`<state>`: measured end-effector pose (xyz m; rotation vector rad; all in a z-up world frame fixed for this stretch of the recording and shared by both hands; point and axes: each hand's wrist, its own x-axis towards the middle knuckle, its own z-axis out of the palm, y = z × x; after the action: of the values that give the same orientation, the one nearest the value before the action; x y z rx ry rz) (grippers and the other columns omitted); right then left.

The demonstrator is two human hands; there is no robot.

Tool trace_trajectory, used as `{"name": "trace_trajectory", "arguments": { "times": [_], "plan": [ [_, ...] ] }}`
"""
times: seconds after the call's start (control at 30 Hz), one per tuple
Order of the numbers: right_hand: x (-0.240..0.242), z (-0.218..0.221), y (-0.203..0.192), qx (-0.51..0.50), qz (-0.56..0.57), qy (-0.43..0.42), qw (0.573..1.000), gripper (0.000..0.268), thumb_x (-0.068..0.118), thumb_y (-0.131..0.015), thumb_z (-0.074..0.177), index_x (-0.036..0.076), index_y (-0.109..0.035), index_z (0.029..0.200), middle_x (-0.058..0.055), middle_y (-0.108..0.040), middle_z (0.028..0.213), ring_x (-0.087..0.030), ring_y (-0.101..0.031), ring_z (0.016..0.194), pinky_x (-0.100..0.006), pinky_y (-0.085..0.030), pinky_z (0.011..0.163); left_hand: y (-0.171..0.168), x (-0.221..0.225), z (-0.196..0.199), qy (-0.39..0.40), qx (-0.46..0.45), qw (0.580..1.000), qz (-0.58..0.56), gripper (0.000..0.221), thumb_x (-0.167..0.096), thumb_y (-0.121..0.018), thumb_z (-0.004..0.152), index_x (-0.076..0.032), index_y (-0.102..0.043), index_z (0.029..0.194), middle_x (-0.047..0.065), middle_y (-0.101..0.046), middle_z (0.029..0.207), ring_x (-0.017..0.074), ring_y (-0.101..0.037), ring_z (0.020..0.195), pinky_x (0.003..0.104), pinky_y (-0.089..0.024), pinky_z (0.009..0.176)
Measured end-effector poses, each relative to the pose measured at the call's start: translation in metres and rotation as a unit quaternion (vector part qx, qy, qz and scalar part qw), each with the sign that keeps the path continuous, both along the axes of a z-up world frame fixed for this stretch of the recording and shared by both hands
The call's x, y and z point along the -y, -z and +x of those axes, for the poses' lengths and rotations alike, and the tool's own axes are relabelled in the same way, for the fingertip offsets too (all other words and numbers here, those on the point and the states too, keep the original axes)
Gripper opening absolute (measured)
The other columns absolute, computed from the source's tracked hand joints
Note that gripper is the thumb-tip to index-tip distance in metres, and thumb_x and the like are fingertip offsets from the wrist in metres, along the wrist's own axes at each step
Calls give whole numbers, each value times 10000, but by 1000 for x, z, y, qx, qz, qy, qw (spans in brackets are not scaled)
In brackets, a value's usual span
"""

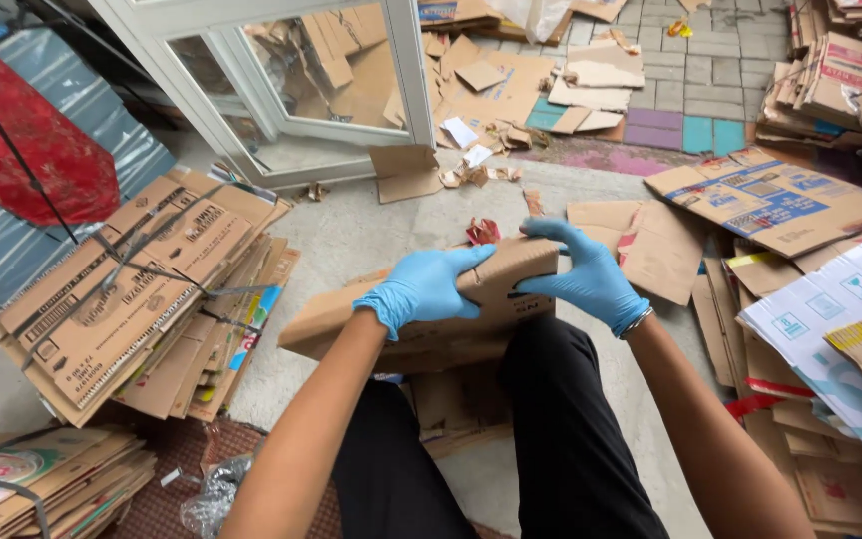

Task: The person sits on the floor and bundles a stack of flattened cardboard boxes using a black plastic tie. They wrap the tie around the stack, pull it tight, and secure it by twisting the ends together with their gloved hands.

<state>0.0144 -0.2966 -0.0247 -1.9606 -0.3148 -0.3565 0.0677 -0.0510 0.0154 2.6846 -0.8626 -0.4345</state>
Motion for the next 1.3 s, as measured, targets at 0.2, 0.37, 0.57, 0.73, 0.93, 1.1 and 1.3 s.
{"name": "trace_trajectory", "arguments": {
  "times": [0.2, 0.37, 0.57, 0.73, 0.93, 1.1, 1.3],
  "plan": [
    [11, 4, 2, 66, -47, -8, 997, 526, 131, -941, 716, 169, -728, 1195, -34, -712, 1175, -280, -610, 1264, -491, -421, 1123, 28, -48, -10, -53, 195, 979, -8, 602, -464, -814, 752, -373, -597, 1307, -82, -712, 1148, 238, -710, 1087, 449, -564, 943],
    [-2, 36, 42, 75, 60, 14, 995, 268, 50, -895, 803, 94, -734, 1012, -64, -712, 885, -215, -692, 909, -406, -551, 914, 37, -75, -11, -100, 340, 935, 6, 407, -395, -814, 751, -269, -632, 1093, -54, -715, 880, 254, -747, 844, 427, -594, 738],
    [-25, 56, -13, 95, 124, -53, 986, 405, 200, -768, 966, 136, -559, 1307, -76, -649, 1207, -174, -573, 1150, -464, -490, 1050, -48, -98, 4, -129, 337, 932, -17, 424, -279, -734, 726, -212, -690, 1142, 126, -751, 860, 421, -744, 866, 544, -556, 769],
    [-62, 76, -31, 94, 40, 94, 990, 166, 241, -556, 1024, 101, -527, 1109, -5, -583, 845, -128, -448, 697, -326, -414, 625, -49, -113, 67, -113, 298, 946, -62, 458, -345, -771, 747, -173, -608, 1139, 138, -737, 839, 476, -671, 775, 583, -472, 582],
    [-36, 211, 186, -45, 49, 222, 973, 359, 401, -729, 1004, 120, -593, 828, -62, -598, 698, -224, -599, 737, -455, -467, 720, 71, -69, 43, -67, 316, 945, -60, 1014, -329, -932, 681, -192, -403, 1535, 137, -289, 1575, 569, -183, 1469, 830, -174, 1132],
    [-21, 256, 329, -268, 1, 251, 930, 437, 608, -688, 952, 176, -707, 1016, -121, -755, 945, -350, -695, 1054, -480, -538, 941, 180, -46, 39, -105, -14, 989, 104, 1108, -623, -819, 754, -388, -199, 1640, 61, -13, 1748, 509, -17, 1560, 819, -108, 1149],
    [-30, 250, 431, -395, -89, 204, 891, 527, 666, -625, 966, 191, -680, 1189, -175, -716, 1173, -387, -613, 1234, -511, -476, 1083, 301, -34, 55, -103, -179, 964, 168, 1248, -682, -801, 716, -443, -9, 1651, 23, 155, 1748, 498, 73, 1569, 856, -106, 1116]
  ]
}}
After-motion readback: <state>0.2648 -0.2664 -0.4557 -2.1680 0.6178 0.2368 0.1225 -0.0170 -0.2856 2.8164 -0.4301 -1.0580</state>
